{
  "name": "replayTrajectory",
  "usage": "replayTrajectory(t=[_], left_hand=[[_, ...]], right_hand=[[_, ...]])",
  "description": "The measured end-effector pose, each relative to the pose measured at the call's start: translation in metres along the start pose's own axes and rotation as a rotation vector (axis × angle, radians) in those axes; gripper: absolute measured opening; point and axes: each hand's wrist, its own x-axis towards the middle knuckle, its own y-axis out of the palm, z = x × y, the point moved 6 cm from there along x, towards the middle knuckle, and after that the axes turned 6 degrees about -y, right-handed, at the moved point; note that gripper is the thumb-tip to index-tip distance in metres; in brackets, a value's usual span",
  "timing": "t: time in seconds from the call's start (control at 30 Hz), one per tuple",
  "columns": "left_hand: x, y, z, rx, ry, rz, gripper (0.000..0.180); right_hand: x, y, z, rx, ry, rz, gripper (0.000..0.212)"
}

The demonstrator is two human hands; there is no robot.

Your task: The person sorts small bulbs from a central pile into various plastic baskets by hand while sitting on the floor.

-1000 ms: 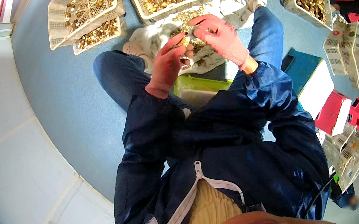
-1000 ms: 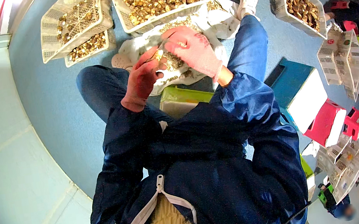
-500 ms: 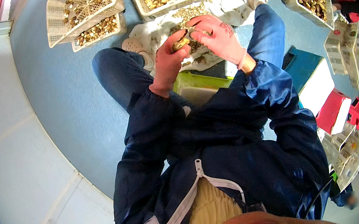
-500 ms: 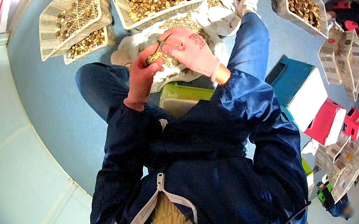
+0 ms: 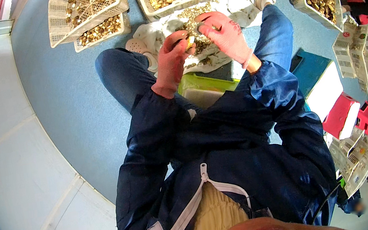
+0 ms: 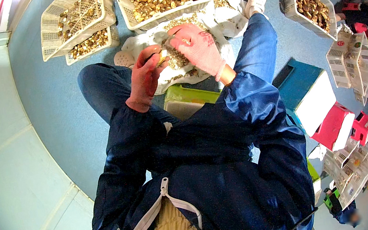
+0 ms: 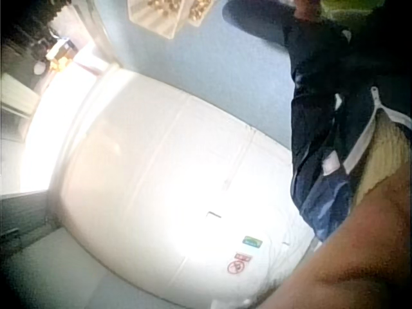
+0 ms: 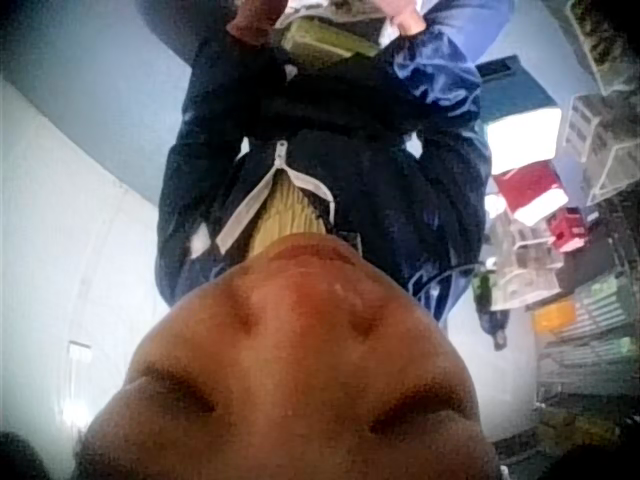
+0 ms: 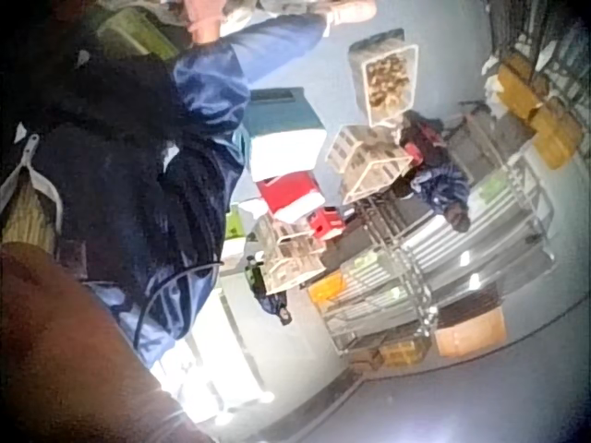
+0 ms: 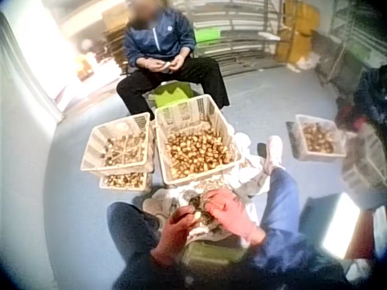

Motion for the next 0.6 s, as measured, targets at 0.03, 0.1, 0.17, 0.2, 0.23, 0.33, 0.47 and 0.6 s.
replayTrajectory(t=[0.03,0.1,0.17,0.2,0.23,0.33,0.47,0.6], left_hand=[[0.001,-0.003,0.002,0.026,0.009,-0.02,0.033],[0.001,-0.004,0.004,0.078,0.022,-0.059,0.032],[0.001,-0.003,0.002,0.038,0.065,-0.014,0.033],[0.001,-0.002,0.001,0.019,0.087,0.008,0.033],[0.0,-0.003,0.001,0.031,0.085,-0.02,0.033],[0.001,-0.003,0.0,0.08,0.106,-0.088,0.031],[-0.001,-0.002,-0.003,0.148,0.186,-0.119,0.028],[-0.001,0.0,-0.011,0.3,0.294,-0.131,0.027]], right_hand=[[-0.001,0.001,0.001,0.037,0.0,0.015,0.013],[-0.005,0.003,0.003,0.109,0.003,0.043,0.013],[-0.002,0.004,0.006,0.006,-0.076,0.033,0.014],[0.0,0.005,0.008,-0.046,-0.116,0.028,0.015],[-0.001,0.005,0.008,-0.026,-0.11,0.028,0.015],[-0.002,0.005,0.008,0.033,-0.095,0.032,0.015],[0.001,0.006,0.003,-0.077,-0.024,-0.036,0.016],[-0.001,0.014,0.012,0.026,-0.092,0.097,0.012]])
